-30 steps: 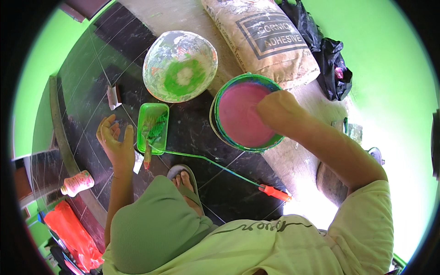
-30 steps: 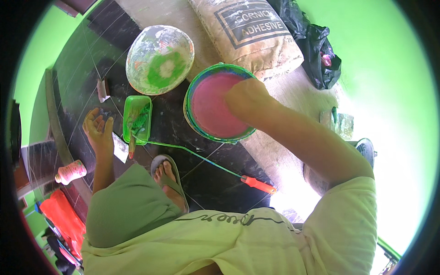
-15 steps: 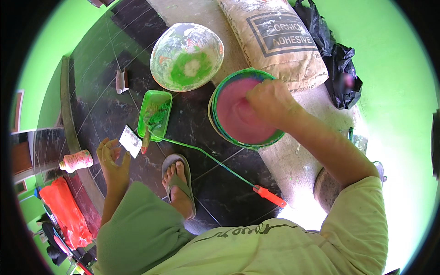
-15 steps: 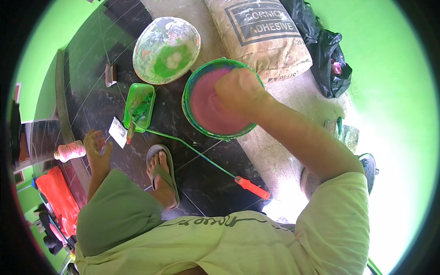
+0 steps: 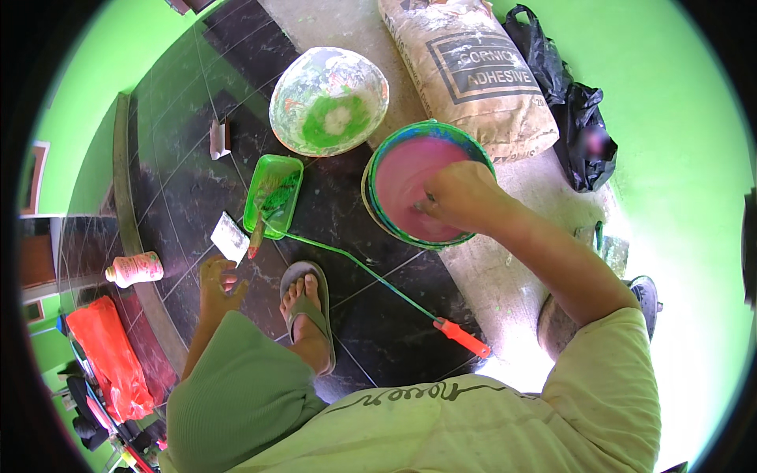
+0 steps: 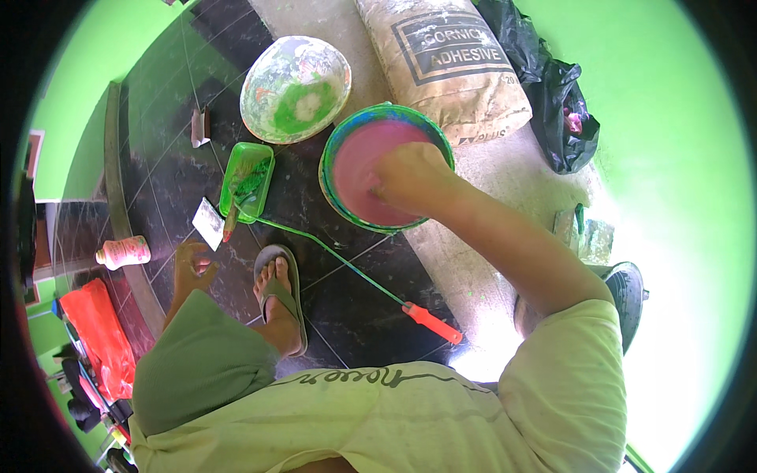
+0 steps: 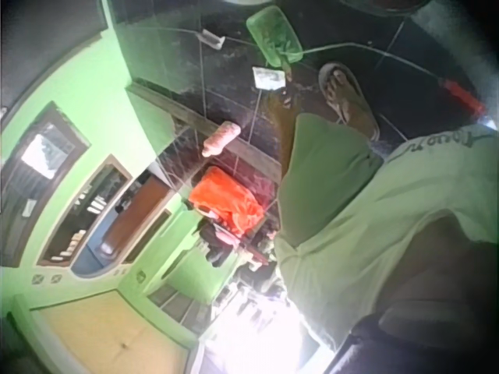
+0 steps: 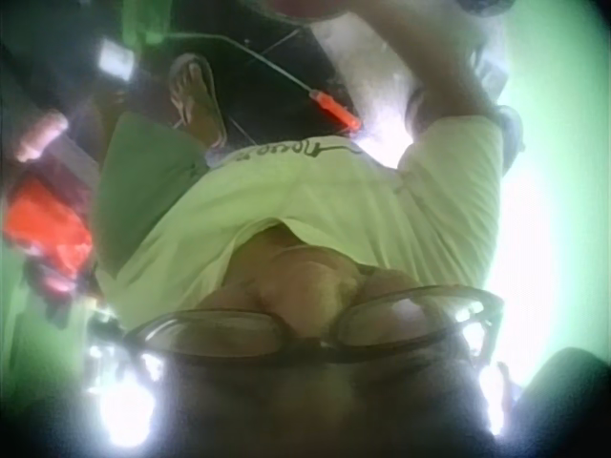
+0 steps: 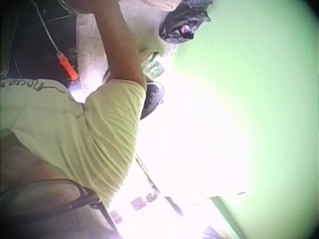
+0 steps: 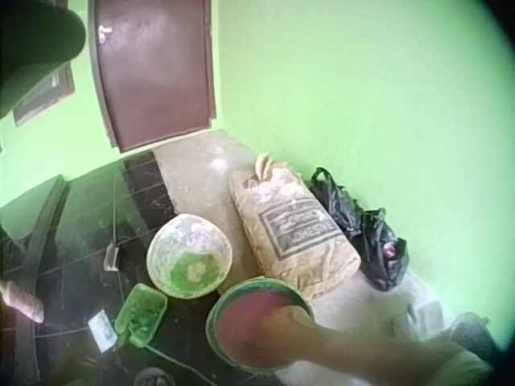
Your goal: The person sits on the floor and mixes a pink liquid in a bucket using a stick. They add a liquid from a pink bottle into the bucket and continue stirring. The person then picks up a green dustpan and brush, walks to another room, and places them on the floor.
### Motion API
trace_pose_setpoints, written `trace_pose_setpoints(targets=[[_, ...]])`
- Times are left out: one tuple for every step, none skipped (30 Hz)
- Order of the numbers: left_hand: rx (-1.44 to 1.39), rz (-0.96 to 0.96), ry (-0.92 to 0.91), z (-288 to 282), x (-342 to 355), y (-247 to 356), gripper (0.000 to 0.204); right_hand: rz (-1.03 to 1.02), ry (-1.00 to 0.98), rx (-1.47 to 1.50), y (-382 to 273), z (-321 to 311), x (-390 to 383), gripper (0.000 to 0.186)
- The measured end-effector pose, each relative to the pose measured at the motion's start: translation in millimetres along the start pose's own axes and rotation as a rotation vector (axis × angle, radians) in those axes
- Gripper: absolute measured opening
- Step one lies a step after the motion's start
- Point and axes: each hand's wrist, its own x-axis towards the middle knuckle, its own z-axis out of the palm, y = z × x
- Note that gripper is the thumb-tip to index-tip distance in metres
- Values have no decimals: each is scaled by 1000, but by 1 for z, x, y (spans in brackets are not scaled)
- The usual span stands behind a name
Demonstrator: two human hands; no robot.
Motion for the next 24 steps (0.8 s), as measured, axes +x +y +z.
trace_pose_setpoints(targets=[[3, 5, -18, 4, 1, 0, 45, 10, 0, -32, 0, 1, 3, 17], [6, 6, -32, 8, 2, 1, 46, 8, 12, -50, 2, 2, 8, 16], [7, 10, -46, 12, 4, 2, 46, -20, 59, -61, 6, 3, 13, 16], [12, 15, -57, 15, 6, 3, 46, 0, 55, -127, 11, 4, 18, 16], [13, 20, -68, 18, 8, 5, 46, -8, 87, -186, 15, 6, 24, 16], [10, 29, -76, 19, 10, 6, 46, 4, 93, -256, 18, 8, 26, 15], [12, 34, -84, 21, 11, 7, 46, 14, 69, -297, 20, 10, 25, 15], [11, 38, -91, 22, 13, 8, 46, 42, 21, -348, 21, 10, 24, 15], [11, 37, -98, 23, 14, 9, 46, 75, -60, -391, 23, 10, 22, 15], [10, 41, -107, 24, 15, 10, 46, 106, -63, -377, 23, 9, 18, 15], [8, 43, -111, 26, 16, 10, 46, 141, -99, -354, 22, 7, 13, 15], [7, 45, -118, 27, 17, 10, 46, 180, -132, -332, 21, 5, 9, 16], [3, 51, -124, 27, 18, 10, 46, 196, -173, -302, 18, 3, 5, 17], [5, 56, -131, 28, 21, 10, 46, 218, -207, -277, 15, 0, 2, 18], [3, 62, -136, 29, 24, 10, 46, 233, -233, -252, 11, -2, -1, 20], [0, 69, -142, 30, 27, 10, 46, 237, -252, -198, 6, -3, -2, 17], [-4, 76, -147, 31, 31, 9, 46, 232, -262, -144, 0, -2, -1, 16], [-11, 86, -146, 35, 34, 9, 46, 230, -288, -94, -6, -2, 0, 15], [-15, 90, -149, 38, 37, 8, 46, 205, -297, -108, -11, -1, 2, 18], [-23, 101, -150, 41, 39, 8, 47, 199, -232, -81, -14, 0, 4, 20], [-30, 112, -153, 44, 42, 7, 47, 203, -197, -62, -15, 1, 7, 22], [-26, 122, -159, 47, 45, 7, 47, 208, -162, -42, -16, 2, 9, 23], [-21, 133, -167, 50, 47, 8, 48, 196, -110, -47, -14, 4, 13, 24], [-20, 111, -181, 54, 50, 10, 48, 186, -58, -52, -11, 5, 17, 25]])
